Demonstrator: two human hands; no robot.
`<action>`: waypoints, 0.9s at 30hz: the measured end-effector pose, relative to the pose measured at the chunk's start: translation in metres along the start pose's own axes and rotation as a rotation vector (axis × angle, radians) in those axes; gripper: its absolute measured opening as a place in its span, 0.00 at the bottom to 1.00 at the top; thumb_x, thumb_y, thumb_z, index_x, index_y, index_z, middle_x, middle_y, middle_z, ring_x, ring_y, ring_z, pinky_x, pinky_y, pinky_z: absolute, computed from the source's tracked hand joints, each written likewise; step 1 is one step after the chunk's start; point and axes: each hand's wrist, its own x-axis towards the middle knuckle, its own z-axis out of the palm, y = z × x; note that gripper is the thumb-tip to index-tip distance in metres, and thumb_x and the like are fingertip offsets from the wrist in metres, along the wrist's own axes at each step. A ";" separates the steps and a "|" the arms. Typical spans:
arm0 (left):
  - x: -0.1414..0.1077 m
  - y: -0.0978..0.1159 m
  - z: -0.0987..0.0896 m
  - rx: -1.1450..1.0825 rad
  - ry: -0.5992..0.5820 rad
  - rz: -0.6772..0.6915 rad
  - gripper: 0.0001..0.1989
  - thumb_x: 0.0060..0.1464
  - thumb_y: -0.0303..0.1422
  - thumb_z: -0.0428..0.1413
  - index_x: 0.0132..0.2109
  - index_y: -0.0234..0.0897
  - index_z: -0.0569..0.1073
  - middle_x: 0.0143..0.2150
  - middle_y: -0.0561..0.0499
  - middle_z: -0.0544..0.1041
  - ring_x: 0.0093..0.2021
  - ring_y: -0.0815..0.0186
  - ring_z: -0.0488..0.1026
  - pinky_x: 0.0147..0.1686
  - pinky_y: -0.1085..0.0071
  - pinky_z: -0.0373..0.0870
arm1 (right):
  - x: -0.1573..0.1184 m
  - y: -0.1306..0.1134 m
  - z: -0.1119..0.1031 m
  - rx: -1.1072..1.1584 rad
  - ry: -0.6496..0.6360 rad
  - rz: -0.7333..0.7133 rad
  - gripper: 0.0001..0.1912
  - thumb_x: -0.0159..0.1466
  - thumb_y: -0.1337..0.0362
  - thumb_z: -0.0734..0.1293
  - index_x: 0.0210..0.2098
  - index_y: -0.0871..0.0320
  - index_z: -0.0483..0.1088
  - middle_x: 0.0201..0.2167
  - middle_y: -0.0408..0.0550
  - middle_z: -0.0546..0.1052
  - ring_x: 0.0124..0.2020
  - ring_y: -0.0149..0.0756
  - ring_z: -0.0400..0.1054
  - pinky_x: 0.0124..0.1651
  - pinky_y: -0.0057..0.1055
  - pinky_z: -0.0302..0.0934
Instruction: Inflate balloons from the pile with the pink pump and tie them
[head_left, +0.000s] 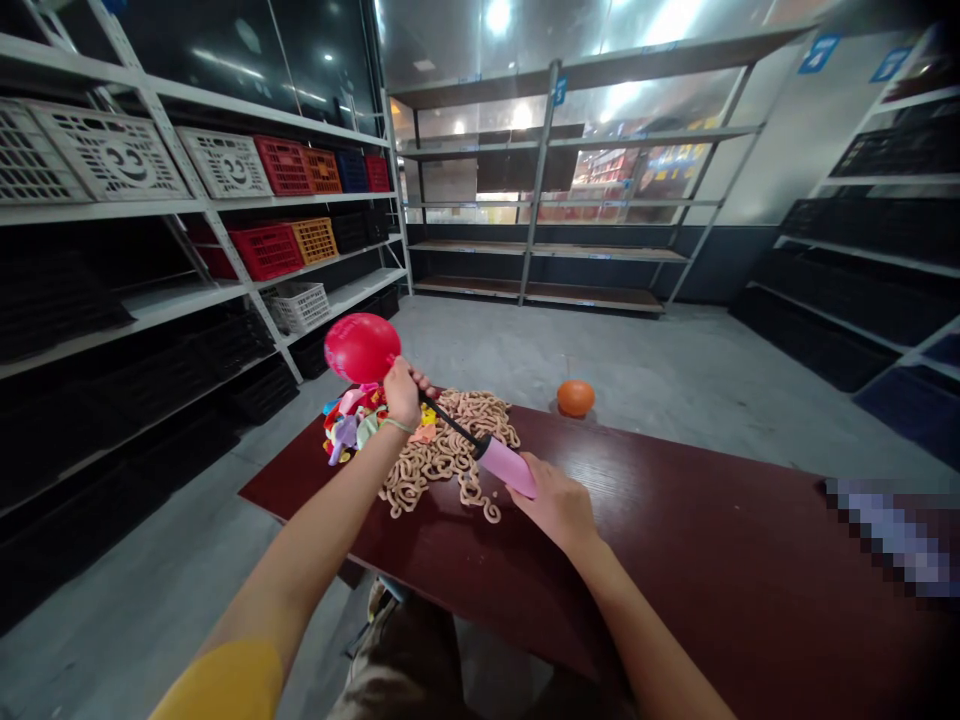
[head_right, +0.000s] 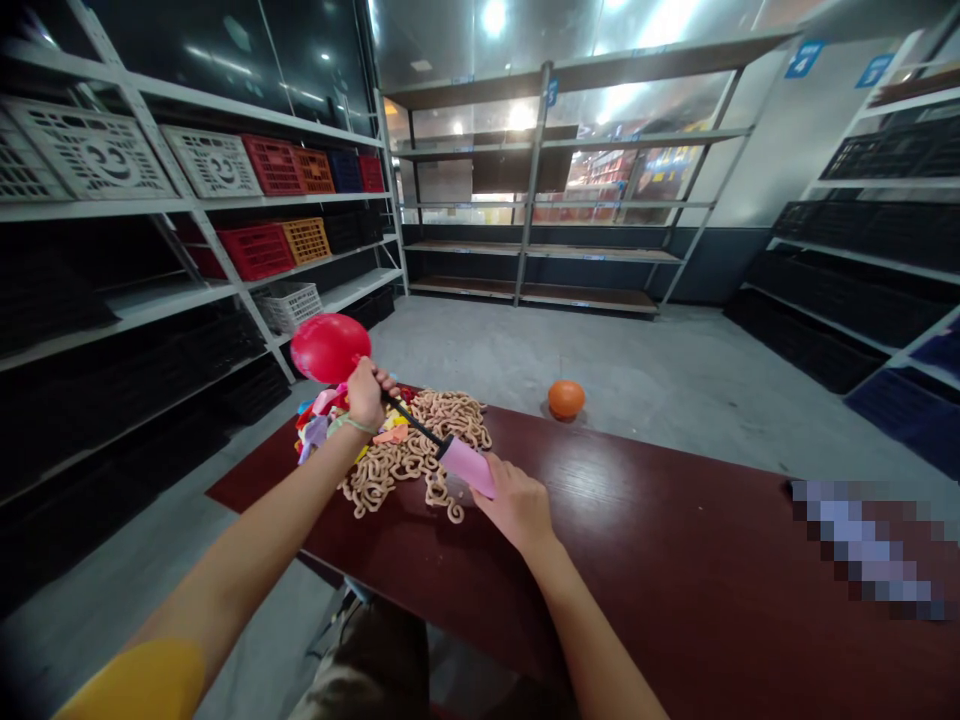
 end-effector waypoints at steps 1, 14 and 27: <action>0.006 0.010 -0.003 0.000 0.016 0.023 0.15 0.60 0.38 0.52 0.29 0.40 0.57 0.19 0.61 0.54 0.14 0.75 0.55 0.14 0.79 0.54 | 0.000 0.001 0.001 -0.016 0.014 -0.016 0.21 0.62 0.57 0.68 0.54 0.55 0.69 0.37 0.45 0.80 0.34 0.35 0.74 0.35 0.29 0.55; -0.063 -0.084 0.029 -0.060 -0.067 -0.087 0.18 0.60 0.43 0.52 0.28 0.40 0.56 0.18 0.61 0.56 0.14 0.74 0.56 0.13 0.78 0.52 | -0.004 0.000 0.007 -0.018 0.043 0.112 0.22 0.61 0.56 0.67 0.54 0.54 0.69 0.39 0.45 0.80 0.34 0.36 0.73 0.33 0.29 0.53; -0.019 -0.036 0.014 -0.188 0.077 0.104 0.17 0.58 0.39 0.54 0.28 0.40 0.54 0.19 0.61 0.56 0.15 0.75 0.56 0.17 0.77 0.53 | 0.008 0.063 -0.021 -0.276 -0.038 0.094 0.24 0.60 0.63 0.68 0.56 0.52 0.67 0.43 0.48 0.76 0.41 0.40 0.65 0.40 0.33 0.50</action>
